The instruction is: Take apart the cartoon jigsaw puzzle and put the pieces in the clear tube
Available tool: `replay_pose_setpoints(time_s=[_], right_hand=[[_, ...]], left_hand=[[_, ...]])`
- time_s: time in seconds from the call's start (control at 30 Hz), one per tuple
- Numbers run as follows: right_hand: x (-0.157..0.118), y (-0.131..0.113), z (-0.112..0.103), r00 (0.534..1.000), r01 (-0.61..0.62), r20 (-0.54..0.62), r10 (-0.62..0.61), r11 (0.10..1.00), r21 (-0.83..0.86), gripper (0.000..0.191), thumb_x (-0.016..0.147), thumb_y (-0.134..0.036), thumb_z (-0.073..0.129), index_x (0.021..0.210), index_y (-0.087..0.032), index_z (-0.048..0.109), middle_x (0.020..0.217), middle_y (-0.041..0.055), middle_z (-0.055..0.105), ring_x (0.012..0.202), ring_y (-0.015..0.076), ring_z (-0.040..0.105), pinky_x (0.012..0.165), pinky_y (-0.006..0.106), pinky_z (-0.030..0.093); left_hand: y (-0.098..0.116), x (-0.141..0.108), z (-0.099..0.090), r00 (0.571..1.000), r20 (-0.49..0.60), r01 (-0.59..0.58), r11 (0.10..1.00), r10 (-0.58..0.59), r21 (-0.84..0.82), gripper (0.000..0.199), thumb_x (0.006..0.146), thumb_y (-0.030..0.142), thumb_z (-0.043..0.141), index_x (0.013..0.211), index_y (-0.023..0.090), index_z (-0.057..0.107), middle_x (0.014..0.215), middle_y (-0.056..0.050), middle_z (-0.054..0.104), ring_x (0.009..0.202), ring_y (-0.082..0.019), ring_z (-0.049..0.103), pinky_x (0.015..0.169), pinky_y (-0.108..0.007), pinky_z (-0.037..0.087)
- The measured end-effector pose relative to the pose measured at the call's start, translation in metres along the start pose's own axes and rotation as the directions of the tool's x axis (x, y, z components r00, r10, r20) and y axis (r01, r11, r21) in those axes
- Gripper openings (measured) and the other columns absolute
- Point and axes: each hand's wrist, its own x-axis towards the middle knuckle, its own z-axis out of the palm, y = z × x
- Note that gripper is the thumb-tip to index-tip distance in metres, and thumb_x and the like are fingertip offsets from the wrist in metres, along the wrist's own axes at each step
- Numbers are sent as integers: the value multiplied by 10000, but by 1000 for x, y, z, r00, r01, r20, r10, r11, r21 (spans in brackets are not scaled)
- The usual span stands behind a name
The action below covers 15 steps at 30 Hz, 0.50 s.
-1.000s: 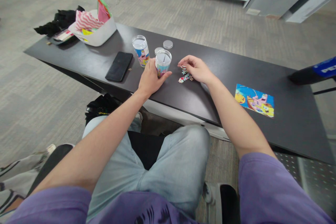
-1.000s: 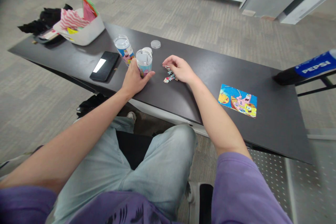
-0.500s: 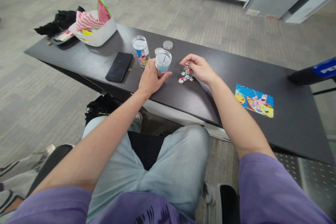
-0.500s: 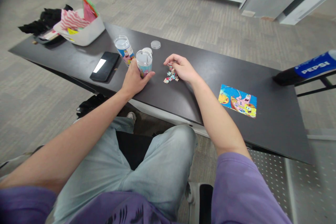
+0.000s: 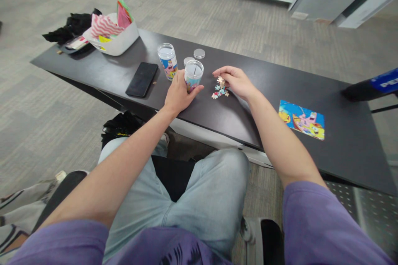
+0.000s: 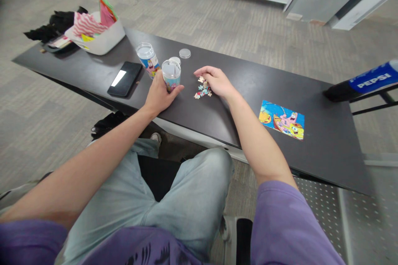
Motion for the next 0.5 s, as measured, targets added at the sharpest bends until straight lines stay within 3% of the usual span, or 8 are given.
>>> replay_pose_setpoints(time_s=[0.17,0.3,0.5], right_hand=[[1,0,-2,999,51,3,-51,998,-26,81,1028,-281,896,1097,-309,864,1125,54,896,938,258,767,771,363,657],[-1,-2,-4,993,116,26,-114,988,-97,34,1060,-286,870,1073,-314,854,1127,66,893,996,285,787,921,432,703],[-9,-15,-8,959,262,186,-215,921,-289,134,1035,-313,919,915,-337,864,1078,94,855,1097,366,774,1190,565,661]], left_hand=[[4,-1,-2,1000,14,2,1000,-2,7,883,1049,885,699,1651,265,515,1672,-259,726,1630,-481,657,1403,-767,479],[5,-1,-4,1000,23,18,1000,-18,9,896,1028,910,700,1645,291,501,1678,-248,735,1636,-493,660,1370,-772,485],[4,0,-4,999,23,29,1000,-29,10,905,1016,932,687,1626,282,531,1659,-258,732,1615,-492,658,1370,-764,477]])
